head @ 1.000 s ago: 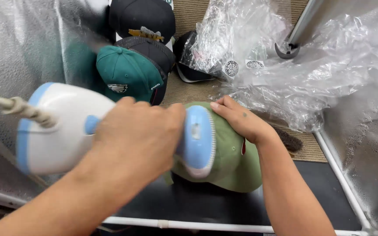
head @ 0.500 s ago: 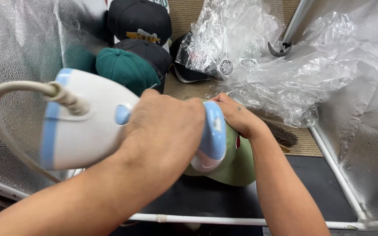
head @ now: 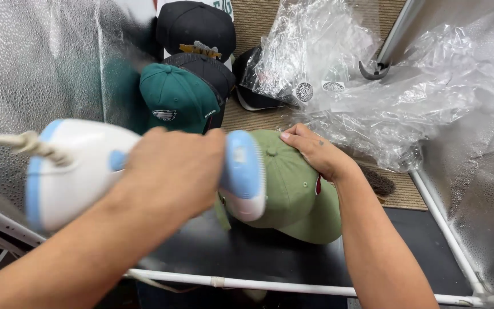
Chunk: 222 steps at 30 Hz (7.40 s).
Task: The person brushes a green baseball cap with a wooden brush, then steams it with a handheld steamer. Afterward, they place the cap into a clear plastic bag and seal it.
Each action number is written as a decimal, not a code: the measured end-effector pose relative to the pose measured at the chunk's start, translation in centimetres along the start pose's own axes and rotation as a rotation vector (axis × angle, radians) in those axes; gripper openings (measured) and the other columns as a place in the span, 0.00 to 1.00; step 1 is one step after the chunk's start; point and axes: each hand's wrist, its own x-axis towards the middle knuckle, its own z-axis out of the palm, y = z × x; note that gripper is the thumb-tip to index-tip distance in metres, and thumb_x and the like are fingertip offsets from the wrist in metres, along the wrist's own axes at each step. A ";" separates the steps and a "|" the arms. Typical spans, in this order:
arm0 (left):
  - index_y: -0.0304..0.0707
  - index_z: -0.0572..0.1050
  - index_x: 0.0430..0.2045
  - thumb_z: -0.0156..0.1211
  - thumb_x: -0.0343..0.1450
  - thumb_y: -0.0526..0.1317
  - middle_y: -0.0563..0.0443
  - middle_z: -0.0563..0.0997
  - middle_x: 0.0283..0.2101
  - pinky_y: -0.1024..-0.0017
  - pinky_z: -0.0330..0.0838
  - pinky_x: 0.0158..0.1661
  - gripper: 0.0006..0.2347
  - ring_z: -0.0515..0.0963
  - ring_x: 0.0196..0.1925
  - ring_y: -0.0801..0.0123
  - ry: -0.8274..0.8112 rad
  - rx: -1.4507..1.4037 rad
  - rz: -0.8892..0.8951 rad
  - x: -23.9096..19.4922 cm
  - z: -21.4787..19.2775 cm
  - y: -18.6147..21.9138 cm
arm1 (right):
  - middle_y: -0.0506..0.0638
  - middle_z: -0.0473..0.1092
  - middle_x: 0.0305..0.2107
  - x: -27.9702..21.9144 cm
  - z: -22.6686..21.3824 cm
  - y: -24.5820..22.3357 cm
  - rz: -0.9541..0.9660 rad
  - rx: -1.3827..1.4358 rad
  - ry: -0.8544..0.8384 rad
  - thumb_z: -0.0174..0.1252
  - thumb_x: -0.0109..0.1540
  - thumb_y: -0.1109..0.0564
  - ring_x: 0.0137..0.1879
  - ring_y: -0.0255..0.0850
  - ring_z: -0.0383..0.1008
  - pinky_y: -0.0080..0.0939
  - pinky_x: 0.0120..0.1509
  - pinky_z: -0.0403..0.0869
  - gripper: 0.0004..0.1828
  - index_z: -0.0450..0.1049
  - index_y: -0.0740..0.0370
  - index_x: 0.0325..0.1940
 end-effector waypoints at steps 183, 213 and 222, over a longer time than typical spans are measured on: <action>0.54 0.75 0.59 0.56 0.67 0.49 0.57 0.78 0.59 0.67 0.72 0.54 0.23 0.79 0.60 0.63 -0.470 0.231 0.231 19.1 -9.7 9.6 | 0.52 0.60 0.72 -5.2 4.1 6.6 -0.199 0.351 0.436 0.75 0.38 0.45 0.74 0.39 0.64 0.43 0.71 0.66 0.80 0.29 0.53 0.82; 0.39 0.79 0.30 0.63 0.57 0.40 0.46 0.80 0.37 0.61 0.69 0.32 0.11 0.77 0.35 0.54 -0.554 -0.278 -0.207 18.4 -1.9 -6.0 | 0.57 0.62 0.66 -4.0 2.4 10.7 -0.119 0.244 0.384 0.68 0.39 0.49 0.68 0.44 0.69 0.45 0.71 0.64 0.74 0.35 0.51 0.83; 0.45 0.78 0.35 0.69 0.58 0.40 0.53 0.84 0.33 0.69 0.72 0.34 0.13 0.80 0.30 0.69 -0.369 -0.937 -0.263 9.8 3.6 -7.0 | 0.55 0.69 0.63 -6.0 2.6 3.9 -0.127 0.087 0.496 0.55 0.60 0.54 0.66 0.40 0.71 0.41 0.68 0.69 0.35 0.62 0.59 0.73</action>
